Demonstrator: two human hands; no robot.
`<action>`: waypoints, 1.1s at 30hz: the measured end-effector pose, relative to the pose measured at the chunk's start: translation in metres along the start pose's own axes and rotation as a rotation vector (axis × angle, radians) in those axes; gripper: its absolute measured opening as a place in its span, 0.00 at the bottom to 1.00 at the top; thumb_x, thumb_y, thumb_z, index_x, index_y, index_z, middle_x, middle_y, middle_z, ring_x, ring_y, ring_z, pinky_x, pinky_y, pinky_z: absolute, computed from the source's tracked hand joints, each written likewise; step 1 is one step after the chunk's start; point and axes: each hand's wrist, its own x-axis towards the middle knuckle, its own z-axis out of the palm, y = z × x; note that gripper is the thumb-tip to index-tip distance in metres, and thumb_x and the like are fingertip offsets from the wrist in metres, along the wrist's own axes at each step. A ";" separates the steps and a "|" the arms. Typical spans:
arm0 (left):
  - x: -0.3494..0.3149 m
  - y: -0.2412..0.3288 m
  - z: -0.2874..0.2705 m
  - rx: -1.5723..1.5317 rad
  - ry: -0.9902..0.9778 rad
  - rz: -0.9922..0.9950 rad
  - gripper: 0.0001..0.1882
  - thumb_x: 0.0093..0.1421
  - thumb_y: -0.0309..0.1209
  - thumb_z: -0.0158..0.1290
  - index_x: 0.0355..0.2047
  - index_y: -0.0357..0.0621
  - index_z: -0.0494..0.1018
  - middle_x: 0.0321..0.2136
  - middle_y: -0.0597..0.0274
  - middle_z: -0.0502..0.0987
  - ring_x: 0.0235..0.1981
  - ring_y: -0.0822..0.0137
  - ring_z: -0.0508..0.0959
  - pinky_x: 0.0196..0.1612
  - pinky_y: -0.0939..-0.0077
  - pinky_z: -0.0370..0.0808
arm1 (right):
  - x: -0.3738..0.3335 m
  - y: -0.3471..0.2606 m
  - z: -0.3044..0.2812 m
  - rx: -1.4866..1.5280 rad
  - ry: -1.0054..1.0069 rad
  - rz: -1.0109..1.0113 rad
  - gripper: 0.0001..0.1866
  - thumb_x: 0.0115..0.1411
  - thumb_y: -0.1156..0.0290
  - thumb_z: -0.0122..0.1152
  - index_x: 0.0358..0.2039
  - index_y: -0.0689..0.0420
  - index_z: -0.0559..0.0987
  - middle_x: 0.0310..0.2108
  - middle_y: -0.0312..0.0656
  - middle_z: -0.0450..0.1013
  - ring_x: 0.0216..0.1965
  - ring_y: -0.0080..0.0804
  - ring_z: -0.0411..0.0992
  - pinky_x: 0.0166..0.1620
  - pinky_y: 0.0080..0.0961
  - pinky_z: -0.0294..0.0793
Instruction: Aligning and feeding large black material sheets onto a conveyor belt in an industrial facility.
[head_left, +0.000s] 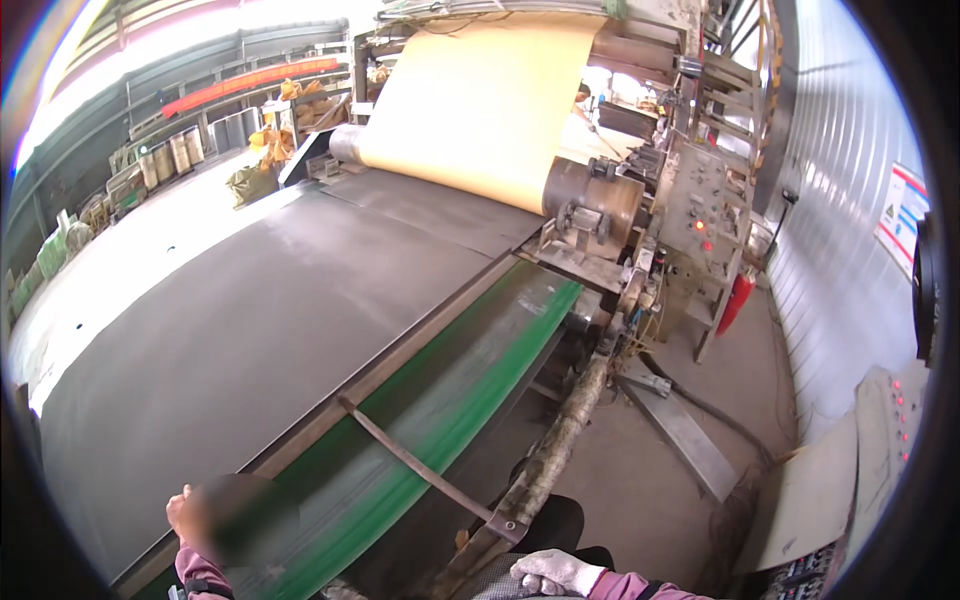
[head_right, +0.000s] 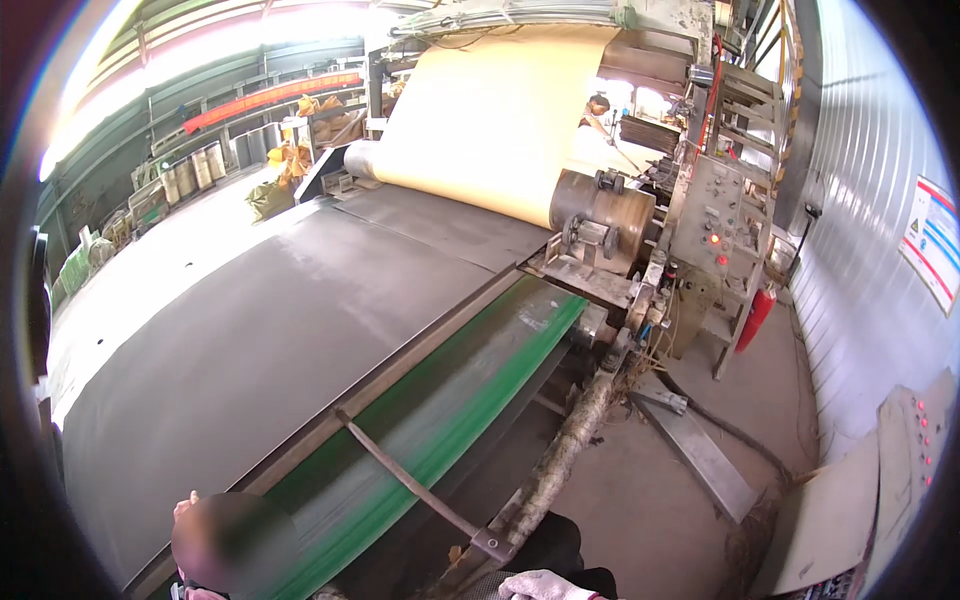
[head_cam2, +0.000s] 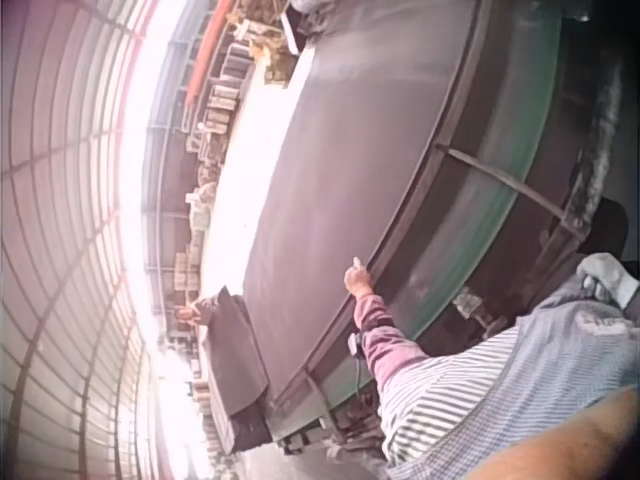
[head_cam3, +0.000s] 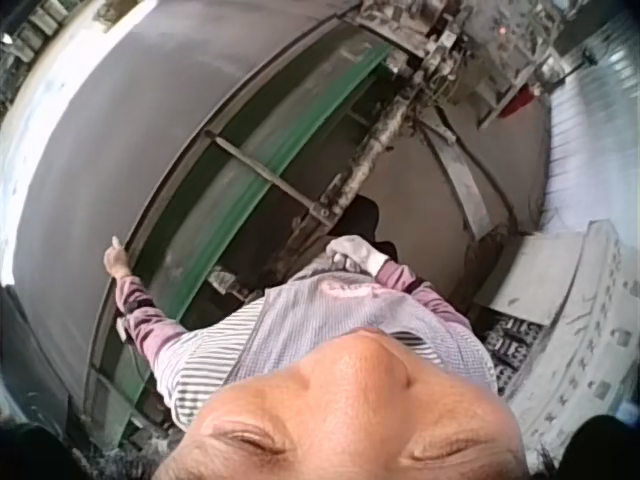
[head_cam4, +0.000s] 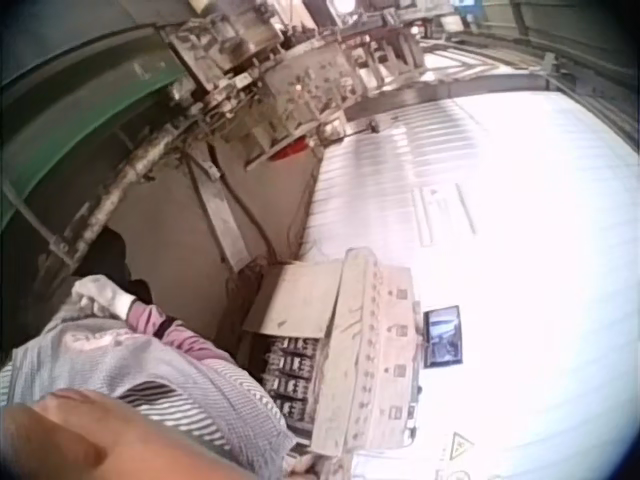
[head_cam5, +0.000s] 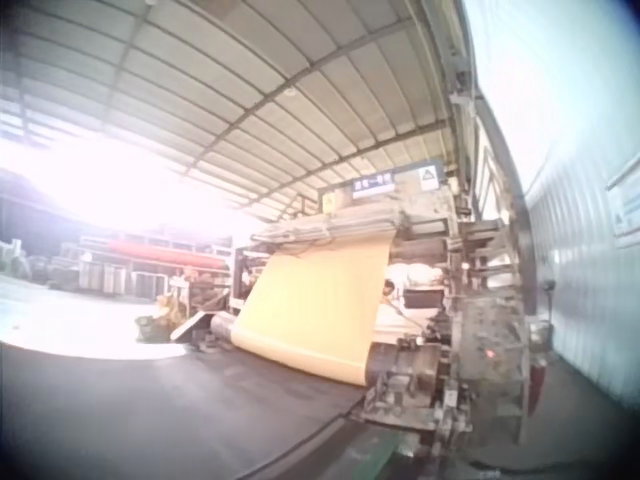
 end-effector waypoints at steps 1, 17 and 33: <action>-0.005 0.014 -0.001 -0.049 -0.025 0.061 0.28 0.59 0.47 0.43 0.14 0.35 0.73 0.21 0.45 0.74 0.27 0.48 0.74 0.33 0.55 0.69 | 0.002 0.000 -0.001 0.017 -0.015 0.030 0.11 0.60 0.60 0.50 0.30 0.53 0.76 0.16 0.27 0.67 0.09 0.09 0.54 0.11 0.08 0.50; -0.039 0.310 -0.017 -0.063 -0.117 0.317 0.35 0.54 0.60 0.41 0.27 0.35 0.77 0.31 0.49 0.75 0.39 0.54 0.73 0.43 0.63 0.67 | 0.033 0.033 -0.013 0.120 0.033 -0.161 0.11 0.58 0.63 0.51 0.28 0.57 0.76 0.15 0.34 0.69 0.08 0.14 0.56 0.09 0.13 0.51; -0.004 0.140 -0.012 0.214 -0.285 0.261 0.24 0.63 0.47 0.35 0.57 0.54 0.60 0.58 0.55 0.60 0.57 0.43 0.59 0.56 0.41 0.55 | -0.004 0.000 0.007 -0.165 -0.092 -0.110 0.08 0.53 0.68 0.54 0.29 0.59 0.78 0.19 0.31 0.68 0.12 0.14 0.60 0.13 0.13 0.53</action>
